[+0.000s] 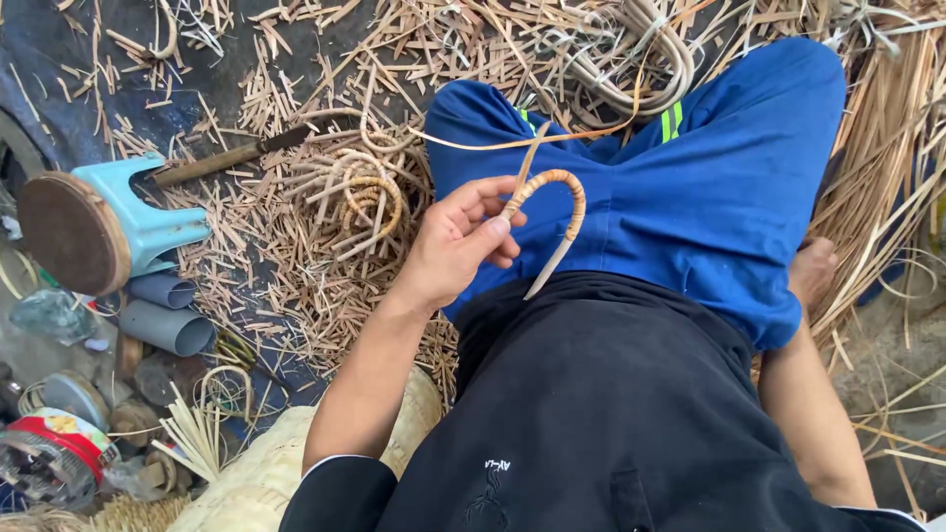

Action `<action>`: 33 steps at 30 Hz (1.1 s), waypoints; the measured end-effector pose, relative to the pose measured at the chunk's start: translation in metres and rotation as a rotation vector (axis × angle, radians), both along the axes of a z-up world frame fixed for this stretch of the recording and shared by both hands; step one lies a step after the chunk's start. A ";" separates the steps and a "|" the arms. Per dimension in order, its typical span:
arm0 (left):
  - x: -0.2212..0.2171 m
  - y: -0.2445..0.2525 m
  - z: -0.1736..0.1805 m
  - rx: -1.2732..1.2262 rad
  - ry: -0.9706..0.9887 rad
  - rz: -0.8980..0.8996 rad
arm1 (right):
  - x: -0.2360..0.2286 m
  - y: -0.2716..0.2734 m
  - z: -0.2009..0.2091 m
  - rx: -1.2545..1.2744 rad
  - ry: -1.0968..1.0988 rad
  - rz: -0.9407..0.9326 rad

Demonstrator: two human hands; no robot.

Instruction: Wrapping and securing thin bamboo strips around bamboo frame components to create furniture or product parts.

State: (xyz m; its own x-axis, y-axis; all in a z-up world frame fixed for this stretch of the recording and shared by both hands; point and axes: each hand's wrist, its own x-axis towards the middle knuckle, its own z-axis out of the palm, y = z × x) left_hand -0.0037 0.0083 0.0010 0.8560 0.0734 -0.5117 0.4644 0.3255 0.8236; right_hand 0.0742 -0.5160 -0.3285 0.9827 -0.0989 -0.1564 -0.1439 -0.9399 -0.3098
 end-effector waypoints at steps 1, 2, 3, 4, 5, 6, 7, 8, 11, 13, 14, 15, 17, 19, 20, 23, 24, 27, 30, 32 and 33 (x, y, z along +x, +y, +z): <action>-0.002 0.002 0.002 -0.038 0.016 0.023 | -0.005 -0.010 -0.015 -0.014 -0.033 -0.018; -0.004 0.005 0.003 -0.077 0.033 0.047 | -0.006 -0.013 -0.033 -0.028 -0.066 -0.036; -0.005 0.004 0.002 -0.085 0.029 0.042 | -0.006 -0.015 -0.025 -0.036 -0.070 -0.040; -0.005 0.003 0.002 -0.101 0.025 0.058 | -0.006 -0.016 -0.017 -0.005 -0.018 -0.077; -0.006 0.003 0.002 -0.115 0.020 0.076 | -0.004 -0.016 -0.009 0.029 0.033 -0.111; -0.008 0.003 0.003 -0.122 0.015 0.074 | -0.003 -0.016 -0.001 0.063 0.084 -0.145; -0.009 0.004 0.003 -0.130 0.009 0.072 | -0.002 -0.015 0.007 0.099 0.133 -0.184; -0.010 0.004 0.004 -0.138 0.003 0.071 | -0.002 -0.014 0.014 0.135 0.181 -0.222; -0.010 0.011 0.012 -0.157 0.008 0.050 | 0.006 -0.016 0.040 0.241 0.313 -0.337; -0.011 0.015 0.010 -0.169 0.008 0.050 | 0.008 -0.014 0.055 0.314 0.414 -0.403; -0.013 0.017 0.009 -0.176 0.017 0.055 | 0.008 -0.012 0.062 0.348 0.468 -0.434; -0.014 0.016 0.006 -0.179 0.020 0.063 | 0.001 -0.007 0.097 0.343 0.472 -0.428; -0.016 0.015 0.000 -0.229 -0.002 0.077 | -0.013 0.006 0.164 0.397 0.457 -0.287; -0.010 0.010 -0.004 -0.255 -0.008 0.071 | -0.025 -0.010 0.185 0.230 0.312 -0.150; -0.007 0.006 -0.005 -0.280 -0.018 0.057 | -0.033 -0.019 0.195 0.071 0.162 -0.015; 0.010 -0.009 -0.008 -0.292 -0.076 -0.031 | -0.028 0.022 0.269 0.377 0.193 -0.048; 0.014 -0.013 -0.005 -0.297 -0.072 -0.035 | -0.019 0.047 0.290 0.373 0.196 -0.053; 0.019 -0.027 -0.003 -0.281 -0.090 -0.157 | -0.009 0.115 0.341 0.157 0.103 0.449; 0.026 -0.041 -0.007 -0.291 -0.082 -0.199 | 0.005 0.169 0.360 0.153 0.148 0.545; 0.026 -0.043 -0.003 -0.287 -0.035 -0.164 | 0.014 0.189 0.357 0.144 -0.009 0.765; 0.021 -0.045 -0.003 -0.284 -0.034 -0.156 | 0.014 0.193 0.357 0.147 -0.008 0.773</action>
